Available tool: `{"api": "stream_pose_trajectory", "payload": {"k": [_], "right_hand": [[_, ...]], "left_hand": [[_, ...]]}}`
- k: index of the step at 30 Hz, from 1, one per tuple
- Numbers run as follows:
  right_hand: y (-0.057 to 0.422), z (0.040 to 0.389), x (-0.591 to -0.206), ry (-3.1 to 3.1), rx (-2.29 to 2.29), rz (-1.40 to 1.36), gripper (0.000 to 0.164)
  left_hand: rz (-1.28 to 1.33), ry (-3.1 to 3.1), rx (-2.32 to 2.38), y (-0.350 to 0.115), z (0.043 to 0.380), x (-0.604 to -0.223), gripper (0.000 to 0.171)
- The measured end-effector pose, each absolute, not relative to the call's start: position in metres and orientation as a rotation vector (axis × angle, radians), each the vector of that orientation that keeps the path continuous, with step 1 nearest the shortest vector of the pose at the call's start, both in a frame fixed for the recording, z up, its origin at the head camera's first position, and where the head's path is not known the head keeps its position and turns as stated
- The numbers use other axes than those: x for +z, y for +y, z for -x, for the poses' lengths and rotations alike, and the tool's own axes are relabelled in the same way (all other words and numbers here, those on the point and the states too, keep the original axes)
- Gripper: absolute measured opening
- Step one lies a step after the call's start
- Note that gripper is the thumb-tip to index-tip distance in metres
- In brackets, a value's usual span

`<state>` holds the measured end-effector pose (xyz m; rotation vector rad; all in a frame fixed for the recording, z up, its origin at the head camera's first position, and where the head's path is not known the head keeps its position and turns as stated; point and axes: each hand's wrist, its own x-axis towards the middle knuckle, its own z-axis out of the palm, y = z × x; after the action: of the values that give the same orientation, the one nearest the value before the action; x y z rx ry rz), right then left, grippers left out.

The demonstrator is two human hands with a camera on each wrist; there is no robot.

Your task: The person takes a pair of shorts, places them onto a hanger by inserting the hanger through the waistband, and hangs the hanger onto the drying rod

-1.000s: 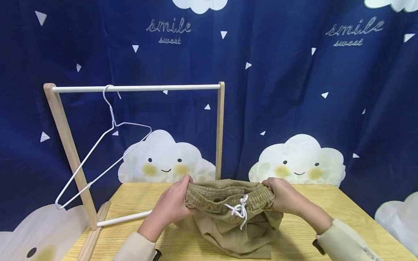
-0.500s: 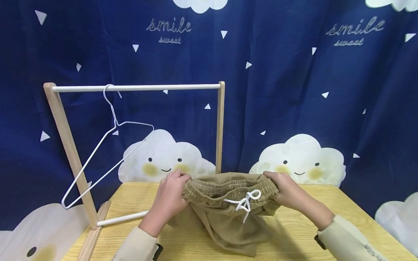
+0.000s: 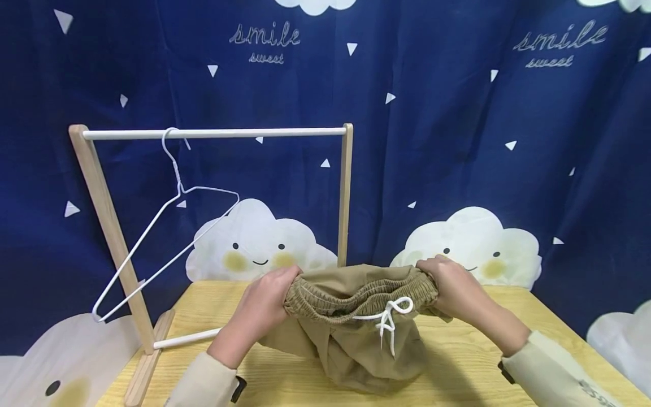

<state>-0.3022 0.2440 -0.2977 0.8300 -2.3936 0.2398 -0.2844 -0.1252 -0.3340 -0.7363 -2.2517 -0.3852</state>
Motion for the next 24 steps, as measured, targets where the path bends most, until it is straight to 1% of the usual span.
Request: {"api": "stream_pose_trajectory", "payload": {"k": [4, 5, 9, 11, 15, 18, 22, 24], "right_hand": [[0.245, 0.305, -0.294, -2.297, 0.280, -0.876, 0.059], [0.246, 0.305, -0.293, -2.299, 0.293, -0.874, 0.059], [0.248, 0.300, -0.285, -2.371, 0.332, -0.857, 0.058], [0.250, 0.298, -0.282, -2.384, 0.348, -0.877, 0.056], [0.251, 0.299, -0.281, -2.354, 0.362, -0.971, 0.051], [0.252, 0.300, -0.282, -2.363, 0.381, -1.024, 0.052], [0.253, 0.296, -0.283, -2.413, 0.313, -1.065, 0.057], [0.253, 0.293, -0.282, -2.438, 0.247, -1.053, 0.055]], "left_hand": [[0.735, -2.232, -0.355, -0.126, 0.283, -0.332, 0.048], [0.733, -2.229, -0.349, -0.126, 0.283, -0.331, 0.049], [0.721, -2.204, -0.361, -0.126, 0.281, -0.328, 0.050], [0.717, -2.182, -0.381, -0.126, 0.279, -0.325, 0.054], [0.725, -2.159, -0.411, -0.128, 0.275, -0.318, 0.045], [0.734, -2.175, -0.409, -0.130, 0.274, -0.315, 0.040], [0.756, -2.222, -0.427, -0.133, 0.274, -0.316, 0.047], [0.775, -2.238, -0.435, -0.133, 0.274, -0.317, 0.049]]}}
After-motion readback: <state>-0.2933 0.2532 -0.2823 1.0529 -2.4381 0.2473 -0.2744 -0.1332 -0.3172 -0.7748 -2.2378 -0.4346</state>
